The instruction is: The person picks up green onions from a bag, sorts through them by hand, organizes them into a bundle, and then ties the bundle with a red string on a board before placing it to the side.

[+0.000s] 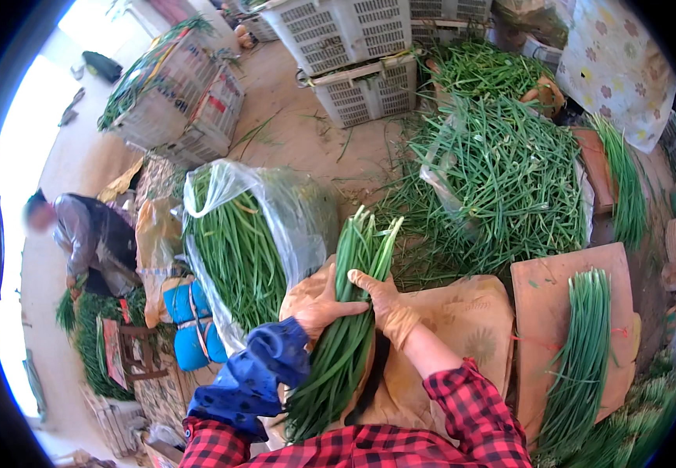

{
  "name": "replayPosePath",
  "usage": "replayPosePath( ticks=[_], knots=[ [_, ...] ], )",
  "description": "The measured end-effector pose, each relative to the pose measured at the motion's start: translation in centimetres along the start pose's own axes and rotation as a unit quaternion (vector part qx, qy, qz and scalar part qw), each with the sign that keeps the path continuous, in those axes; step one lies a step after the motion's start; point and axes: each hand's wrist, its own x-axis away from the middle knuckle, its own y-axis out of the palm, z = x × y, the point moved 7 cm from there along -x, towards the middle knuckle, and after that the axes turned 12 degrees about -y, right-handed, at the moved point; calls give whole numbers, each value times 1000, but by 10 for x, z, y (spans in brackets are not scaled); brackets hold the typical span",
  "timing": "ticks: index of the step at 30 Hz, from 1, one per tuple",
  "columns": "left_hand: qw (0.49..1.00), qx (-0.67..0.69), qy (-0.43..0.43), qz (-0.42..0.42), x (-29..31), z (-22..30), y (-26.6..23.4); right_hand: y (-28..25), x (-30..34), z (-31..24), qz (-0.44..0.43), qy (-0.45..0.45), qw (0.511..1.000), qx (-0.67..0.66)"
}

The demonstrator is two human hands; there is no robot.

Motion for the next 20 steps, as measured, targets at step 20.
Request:
replayPosePath(
  ticks=[20],
  knots=[
    [762,165,-621,-83,-136,-243,25,-238,24,185,314,398,847,-161]
  ],
)
